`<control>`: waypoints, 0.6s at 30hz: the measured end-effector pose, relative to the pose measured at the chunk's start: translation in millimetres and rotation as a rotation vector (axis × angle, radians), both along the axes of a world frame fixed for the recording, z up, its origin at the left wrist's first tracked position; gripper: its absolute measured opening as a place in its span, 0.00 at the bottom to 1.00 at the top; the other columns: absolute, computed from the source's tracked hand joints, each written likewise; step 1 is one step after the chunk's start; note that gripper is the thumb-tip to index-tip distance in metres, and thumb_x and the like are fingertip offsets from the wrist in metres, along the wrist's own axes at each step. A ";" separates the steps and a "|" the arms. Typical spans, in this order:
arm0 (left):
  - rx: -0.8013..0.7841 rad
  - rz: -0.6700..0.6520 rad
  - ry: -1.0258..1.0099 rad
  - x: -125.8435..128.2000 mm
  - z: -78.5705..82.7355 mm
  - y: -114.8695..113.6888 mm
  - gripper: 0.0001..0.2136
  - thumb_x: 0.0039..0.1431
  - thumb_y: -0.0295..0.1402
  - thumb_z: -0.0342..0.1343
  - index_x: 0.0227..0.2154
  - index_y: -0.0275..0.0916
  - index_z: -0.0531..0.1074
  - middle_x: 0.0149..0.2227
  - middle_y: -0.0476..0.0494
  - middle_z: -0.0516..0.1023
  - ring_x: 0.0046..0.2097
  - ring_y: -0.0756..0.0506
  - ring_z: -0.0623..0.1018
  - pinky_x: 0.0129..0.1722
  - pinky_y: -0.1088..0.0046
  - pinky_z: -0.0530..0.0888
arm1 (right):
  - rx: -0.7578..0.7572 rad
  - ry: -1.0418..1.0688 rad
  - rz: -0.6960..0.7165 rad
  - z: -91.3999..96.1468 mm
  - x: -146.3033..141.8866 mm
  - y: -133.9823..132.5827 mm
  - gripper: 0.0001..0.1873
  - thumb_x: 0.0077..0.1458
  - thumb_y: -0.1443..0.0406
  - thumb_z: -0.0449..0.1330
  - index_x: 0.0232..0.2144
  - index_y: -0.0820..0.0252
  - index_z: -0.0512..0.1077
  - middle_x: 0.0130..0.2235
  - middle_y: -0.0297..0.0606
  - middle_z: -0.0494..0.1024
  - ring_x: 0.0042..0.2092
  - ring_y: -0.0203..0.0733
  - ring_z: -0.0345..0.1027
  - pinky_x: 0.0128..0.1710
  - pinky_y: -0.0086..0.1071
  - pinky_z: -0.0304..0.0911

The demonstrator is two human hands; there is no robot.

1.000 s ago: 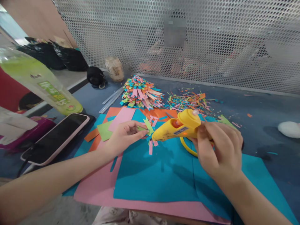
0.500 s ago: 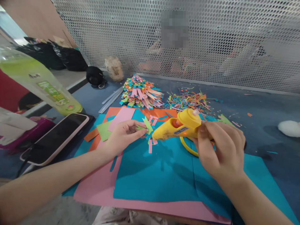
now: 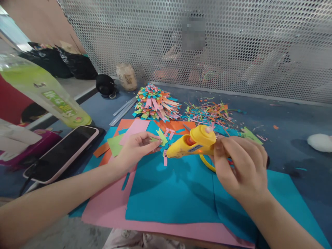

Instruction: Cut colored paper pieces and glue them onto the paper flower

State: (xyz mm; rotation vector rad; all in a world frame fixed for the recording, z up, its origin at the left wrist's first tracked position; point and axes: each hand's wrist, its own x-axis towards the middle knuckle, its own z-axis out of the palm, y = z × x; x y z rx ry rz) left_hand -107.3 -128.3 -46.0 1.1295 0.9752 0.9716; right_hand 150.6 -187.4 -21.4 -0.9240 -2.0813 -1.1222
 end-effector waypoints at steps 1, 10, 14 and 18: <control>-0.011 0.002 -0.004 0.0 0.1 0.1 0.11 0.43 0.36 0.64 0.28 0.35 0.73 0.25 0.49 0.78 0.28 0.52 0.77 0.30 0.79 0.73 | 0.001 0.001 -0.001 0.0 -0.1 0.3 0.32 0.36 0.78 0.64 0.46 0.56 0.64 0.48 0.43 0.68 0.43 0.50 0.68 0.37 0.42 0.66; 0.026 0.070 0.014 0.0 2.1 0.7 0.10 0.45 0.37 0.63 0.27 0.36 0.72 0.24 0.50 0.77 0.27 0.52 0.76 0.29 0.78 0.72 | 0.005 -0.027 0.011 3.3 -0.6 1.0 0.23 0.39 0.77 0.63 0.37 0.53 0.65 0.48 0.41 0.67 0.42 0.48 0.67 0.37 0.42 0.66; 0.172 0.186 0.030 -3.7 6.2 4.5 0.08 0.47 0.36 0.61 0.27 0.36 0.73 0.24 0.50 0.76 0.27 0.53 0.75 0.29 0.79 0.71 | 0.027 -0.099 -0.012 12.1 -8.7 -0.9 0.20 0.41 0.75 0.63 0.38 0.56 0.64 0.43 0.44 0.68 0.40 0.48 0.67 0.36 0.42 0.66; 0.236 0.253 -0.028 -8.1 9.2 8.8 0.08 0.48 0.35 0.61 0.30 0.37 0.72 0.25 0.51 0.74 0.28 0.53 0.74 0.28 0.79 0.69 | -0.008 -0.134 -0.054 14.5 -14.3 1.1 0.21 0.44 0.69 0.63 0.42 0.61 0.64 0.40 0.47 0.71 0.39 0.50 0.68 0.37 0.43 0.66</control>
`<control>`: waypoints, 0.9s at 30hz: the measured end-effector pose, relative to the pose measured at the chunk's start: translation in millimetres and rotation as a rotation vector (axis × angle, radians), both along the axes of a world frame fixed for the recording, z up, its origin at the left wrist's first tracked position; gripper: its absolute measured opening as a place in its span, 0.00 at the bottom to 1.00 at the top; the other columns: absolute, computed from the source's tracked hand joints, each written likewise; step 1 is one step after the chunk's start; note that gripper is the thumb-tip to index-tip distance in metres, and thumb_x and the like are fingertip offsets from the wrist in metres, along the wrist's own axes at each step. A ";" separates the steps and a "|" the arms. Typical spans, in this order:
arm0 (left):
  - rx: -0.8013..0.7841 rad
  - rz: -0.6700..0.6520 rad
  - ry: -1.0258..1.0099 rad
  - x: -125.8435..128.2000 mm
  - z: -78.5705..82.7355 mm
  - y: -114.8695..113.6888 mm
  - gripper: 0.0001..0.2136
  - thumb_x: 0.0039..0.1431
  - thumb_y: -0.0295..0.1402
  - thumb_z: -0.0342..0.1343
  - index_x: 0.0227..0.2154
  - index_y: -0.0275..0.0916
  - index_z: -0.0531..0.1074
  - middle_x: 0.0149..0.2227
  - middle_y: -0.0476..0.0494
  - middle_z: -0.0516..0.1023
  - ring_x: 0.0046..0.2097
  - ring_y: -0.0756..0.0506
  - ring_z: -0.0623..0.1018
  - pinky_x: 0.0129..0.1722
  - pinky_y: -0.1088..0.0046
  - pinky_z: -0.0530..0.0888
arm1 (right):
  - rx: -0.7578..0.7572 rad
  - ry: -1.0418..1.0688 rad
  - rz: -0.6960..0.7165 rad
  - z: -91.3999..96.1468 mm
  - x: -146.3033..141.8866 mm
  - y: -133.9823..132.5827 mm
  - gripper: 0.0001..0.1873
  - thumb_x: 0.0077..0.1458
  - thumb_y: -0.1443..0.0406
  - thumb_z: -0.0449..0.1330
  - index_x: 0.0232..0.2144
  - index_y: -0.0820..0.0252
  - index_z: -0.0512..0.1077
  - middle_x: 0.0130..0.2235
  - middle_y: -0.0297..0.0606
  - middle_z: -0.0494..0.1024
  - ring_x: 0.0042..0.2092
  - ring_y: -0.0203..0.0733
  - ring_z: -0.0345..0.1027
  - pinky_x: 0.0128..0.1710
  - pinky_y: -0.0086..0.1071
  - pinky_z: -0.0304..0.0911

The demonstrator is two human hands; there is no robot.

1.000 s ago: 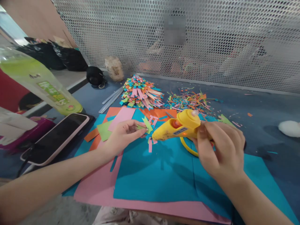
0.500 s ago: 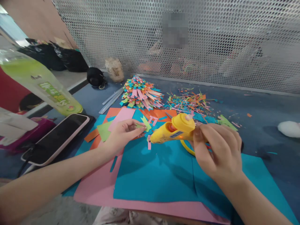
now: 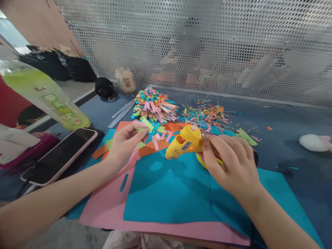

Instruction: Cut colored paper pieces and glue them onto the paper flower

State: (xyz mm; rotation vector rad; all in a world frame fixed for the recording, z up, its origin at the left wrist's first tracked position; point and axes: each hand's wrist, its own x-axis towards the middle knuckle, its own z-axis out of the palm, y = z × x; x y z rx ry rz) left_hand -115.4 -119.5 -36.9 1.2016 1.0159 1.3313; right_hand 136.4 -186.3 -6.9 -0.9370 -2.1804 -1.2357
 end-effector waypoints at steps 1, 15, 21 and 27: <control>0.006 0.001 -0.016 -0.4 0.5 0.3 0.08 0.48 0.35 0.61 0.30 0.37 0.72 0.26 0.51 0.74 0.28 0.53 0.74 0.28 0.80 0.69 | -0.025 0.010 -0.033 -0.8 0.4 1.9 0.21 0.46 0.66 0.63 0.43 0.62 0.64 0.40 0.48 0.72 0.39 0.51 0.68 0.37 0.43 0.66; -0.064 -0.104 0.110 6.7 6.4 -9.0 0.06 0.48 0.33 0.61 0.27 0.34 0.73 0.21 0.51 0.74 0.26 0.53 0.73 0.28 0.80 0.69 | -0.594 0.709 -1.237 -39.3 71.3 58.8 0.28 0.53 0.56 0.50 0.45 0.79 0.63 0.42 0.70 0.70 0.45 0.68 0.65 0.35 0.53 0.62; -0.135 -0.197 0.007 7.6 4.9 -11.5 0.08 0.46 0.33 0.63 0.26 0.34 0.72 0.21 0.52 0.74 0.25 0.54 0.74 0.27 0.81 0.71 | -0.536 0.573 -1.144 -33.3 60.1 45.7 0.34 0.52 0.53 0.52 0.41 0.89 0.66 0.42 0.77 0.67 0.48 0.78 0.58 0.39 0.61 0.57; -0.119 -0.401 -0.008 10.5 -10.7 -14.3 0.11 0.47 0.37 0.62 0.29 0.35 0.71 0.27 0.49 0.76 0.28 0.54 0.74 0.31 0.79 0.72 | -0.579 0.266 -0.524 -23.5 13.6 34.0 0.27 0.56 0.55 0.53 0.54 0.62 0.60 0.55 0.46 0.65 0.57 0.48 0.56 0.56 0.39 0.53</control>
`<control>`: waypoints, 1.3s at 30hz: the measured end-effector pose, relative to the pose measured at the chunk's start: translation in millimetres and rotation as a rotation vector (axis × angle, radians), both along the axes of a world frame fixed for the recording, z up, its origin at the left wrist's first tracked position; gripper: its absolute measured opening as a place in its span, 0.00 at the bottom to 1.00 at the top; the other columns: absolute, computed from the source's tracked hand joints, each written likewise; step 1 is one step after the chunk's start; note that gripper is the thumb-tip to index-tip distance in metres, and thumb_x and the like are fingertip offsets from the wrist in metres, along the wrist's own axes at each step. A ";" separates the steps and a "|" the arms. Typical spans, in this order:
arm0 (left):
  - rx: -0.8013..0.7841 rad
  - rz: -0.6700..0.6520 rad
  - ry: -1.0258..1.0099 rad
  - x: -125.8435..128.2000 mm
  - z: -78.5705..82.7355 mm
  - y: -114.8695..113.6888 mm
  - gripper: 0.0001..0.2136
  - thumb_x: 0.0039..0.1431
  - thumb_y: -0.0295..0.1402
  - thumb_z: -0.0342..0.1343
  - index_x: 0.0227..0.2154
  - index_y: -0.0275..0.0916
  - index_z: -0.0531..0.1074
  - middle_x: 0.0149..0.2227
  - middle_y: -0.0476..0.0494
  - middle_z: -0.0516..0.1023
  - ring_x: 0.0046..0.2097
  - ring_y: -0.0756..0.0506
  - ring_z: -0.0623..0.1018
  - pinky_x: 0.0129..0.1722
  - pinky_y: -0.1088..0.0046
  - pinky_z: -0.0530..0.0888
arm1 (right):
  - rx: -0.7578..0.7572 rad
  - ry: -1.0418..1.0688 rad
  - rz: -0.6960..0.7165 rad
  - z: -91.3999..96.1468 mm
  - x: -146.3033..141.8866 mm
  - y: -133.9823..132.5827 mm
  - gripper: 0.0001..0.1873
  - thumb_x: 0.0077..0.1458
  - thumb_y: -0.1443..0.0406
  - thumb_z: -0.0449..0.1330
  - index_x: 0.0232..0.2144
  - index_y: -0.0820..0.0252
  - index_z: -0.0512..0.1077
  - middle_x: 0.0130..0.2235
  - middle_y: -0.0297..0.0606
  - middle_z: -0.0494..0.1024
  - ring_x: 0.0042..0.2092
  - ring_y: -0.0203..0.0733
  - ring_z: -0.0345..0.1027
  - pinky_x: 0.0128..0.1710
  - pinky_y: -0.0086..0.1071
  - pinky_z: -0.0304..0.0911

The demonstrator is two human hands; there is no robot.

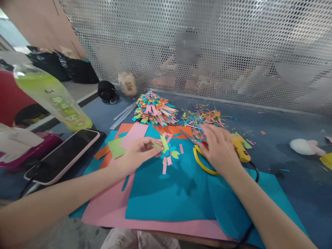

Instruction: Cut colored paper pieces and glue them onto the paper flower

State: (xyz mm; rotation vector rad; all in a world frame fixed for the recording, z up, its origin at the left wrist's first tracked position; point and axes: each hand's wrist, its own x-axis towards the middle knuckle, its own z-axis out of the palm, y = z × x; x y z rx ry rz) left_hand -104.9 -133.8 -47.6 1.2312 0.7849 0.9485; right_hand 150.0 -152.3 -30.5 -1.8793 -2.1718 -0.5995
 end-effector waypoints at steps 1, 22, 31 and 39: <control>0.014 -0.048 0.015 0.7 -1.3 -1.3 0.10 0.48 0.37 0.61 0.29 0.35 0.71 0.27 0.49 0.76 0.29 0.53 0.75 0.31 0.79 0.71 | 0.088 -0.003 0.267 -1.2 -7.9 -3.1 0.25 0.55 0.58 0.55 0.53 0.63 0.61 0.53 0.48 0.68 0.55 0.49 0.59 0.55 0.41 0.55; 1.133 0.171 0.402 -10.9 12.1 -15.9 0.13 0.53 0.27 0.56 0.42 0.36 0.64 0.41 0.40 0.73 0.46 0.46 0.72 0.46 0.65 0.70 | -0.117 0.700 0.530 -2.6 -35.7 -31.2 0.03 0.54 0.69 0.55 0.31 0.56 0.68 0.28 0.34 0.74 0.32 0.38 0.70 0.29 0.29 0.66; 1.378 0.142 0.556 -9.1 14.9 -23.1 0.18 0.52 0.28 0.56 0.47 0.37 0.64 0.47 0.42 0.75 0.51 0.43 0.71 0.50 0.61 0.67 | -0.162 0.693 0.567 3.8 -40.3 -36.8 0.03 0.54 0.69 0.55 0.31 0.55 0.67 0.29 0.33 0.74 0.31 0.37 0.70 0.30 0.28 0.67; 1.020 0.051 0.462 -9.6 16.8 -26.6 0.15 0.54 0.29 0.55 0.46 0.38 0.65 0.45 0.42 0.75 0.51 0.45 0.70 0.50 0.64 0.67 | -0.022 0.599 0.763 5.1 -42.5 -36.7 0.09 0.53 0.72 0.56 0.35 0.54 0.67 0.28 0.33 0.73 0.32 0.38 0.69 0.31 0.31 0.68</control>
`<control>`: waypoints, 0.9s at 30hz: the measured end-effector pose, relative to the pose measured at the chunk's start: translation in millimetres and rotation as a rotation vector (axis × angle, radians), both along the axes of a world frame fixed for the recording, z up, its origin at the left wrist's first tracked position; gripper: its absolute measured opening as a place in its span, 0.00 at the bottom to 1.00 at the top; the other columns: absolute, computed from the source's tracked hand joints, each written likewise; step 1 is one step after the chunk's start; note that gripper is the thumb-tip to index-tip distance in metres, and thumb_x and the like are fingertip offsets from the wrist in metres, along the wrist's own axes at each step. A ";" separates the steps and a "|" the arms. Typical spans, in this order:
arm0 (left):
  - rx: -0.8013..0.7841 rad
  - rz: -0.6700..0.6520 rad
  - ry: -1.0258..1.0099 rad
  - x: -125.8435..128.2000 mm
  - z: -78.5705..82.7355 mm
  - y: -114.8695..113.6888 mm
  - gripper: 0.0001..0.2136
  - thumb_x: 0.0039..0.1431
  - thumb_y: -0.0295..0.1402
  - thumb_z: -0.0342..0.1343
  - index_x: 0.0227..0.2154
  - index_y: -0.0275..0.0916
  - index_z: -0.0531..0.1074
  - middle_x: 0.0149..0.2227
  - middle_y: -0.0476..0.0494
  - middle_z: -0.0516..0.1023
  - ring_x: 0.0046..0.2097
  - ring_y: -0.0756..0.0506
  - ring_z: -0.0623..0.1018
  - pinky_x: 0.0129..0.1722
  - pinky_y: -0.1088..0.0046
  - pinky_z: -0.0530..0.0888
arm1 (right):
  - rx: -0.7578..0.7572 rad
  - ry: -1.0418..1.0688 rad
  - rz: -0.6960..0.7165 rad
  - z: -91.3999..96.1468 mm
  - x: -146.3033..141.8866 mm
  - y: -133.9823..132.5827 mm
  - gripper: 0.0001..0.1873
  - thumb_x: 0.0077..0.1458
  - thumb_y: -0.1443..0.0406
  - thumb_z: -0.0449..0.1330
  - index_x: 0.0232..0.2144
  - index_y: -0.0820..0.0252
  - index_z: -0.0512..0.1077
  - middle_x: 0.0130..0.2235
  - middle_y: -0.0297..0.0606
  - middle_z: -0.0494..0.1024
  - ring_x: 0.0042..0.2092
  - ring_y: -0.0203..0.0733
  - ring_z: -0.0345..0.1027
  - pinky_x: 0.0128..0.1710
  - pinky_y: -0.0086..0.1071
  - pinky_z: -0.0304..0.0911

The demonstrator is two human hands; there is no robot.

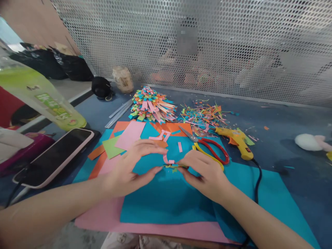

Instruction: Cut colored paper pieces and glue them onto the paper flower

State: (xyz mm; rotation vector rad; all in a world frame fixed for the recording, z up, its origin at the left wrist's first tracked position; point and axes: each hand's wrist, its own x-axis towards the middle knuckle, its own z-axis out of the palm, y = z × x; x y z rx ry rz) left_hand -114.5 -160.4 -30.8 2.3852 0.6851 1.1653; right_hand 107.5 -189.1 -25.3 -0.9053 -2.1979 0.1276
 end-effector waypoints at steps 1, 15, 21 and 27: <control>-0.059 -0.017 -0.022 0.3 0.1 -0.6 0.15 0.54 0.29 0.56 0.45 0.38 0.66 0.43 0.42 0.75 0.50 0.45 0.71 0.50 0.64 0.68 | 0.019 -0.014 0.011 0.4 0.5 -0.2 0.09 0.53 0.72 0.56 0.36 0.54 0.67 0.28 0.33 0.74 0.32 0.38 0.69 0.32 0.31 0.68; -0.247 -0.226 -0.174 2.0 1.3 -5.3 0.16 0.49 0.24 0.60 0.41 0.39 0.67 0.39 0.44 0.77 0.43 0.47 0.73 0.46 0.66 0.71 | 0.078 -0.101 0.083 -1.1 8.1 -1.5 0.12 0.55 0.72 0.54 0.41 0.57 0.68 0.32 0.37 0.76 0.35 0.39 0.70 0.39 0.36 0.69; -0.249 -0.214 -0.210 2.6 -1.2 -5.2 0.13 0.51 0.23 0.58 0.40 0.40 0.68 0.37 0.44 0.78 0.43 0.47 0.74 0.45 0.66 0.71 | 0.068 -0.101 0.075 -1.6 8.2 -0.6 0.13 0.54 0.72 0.54 0.42 0.56 0.68 0.32 0.37 0.76 0.34 0.39 0.70 0.38 0.36 0.69; -0.239 -0.187 -0.191 3.4 -0.9 -5.3 0.12 0.51 0.23 0.58 0.39 0.40 0.68 0.38 0.44 0.78 0.43 0.47 0.75 0.46 0.66 0.71 | 0.057 -0.097 0.078 -1.8 7.0 -0.8 0.13 0.54 0.72 0.54 0.42 0.54 0.68 0.32 0.36 0.76 0.34 0.39 0.71 0.39 0.36 0.69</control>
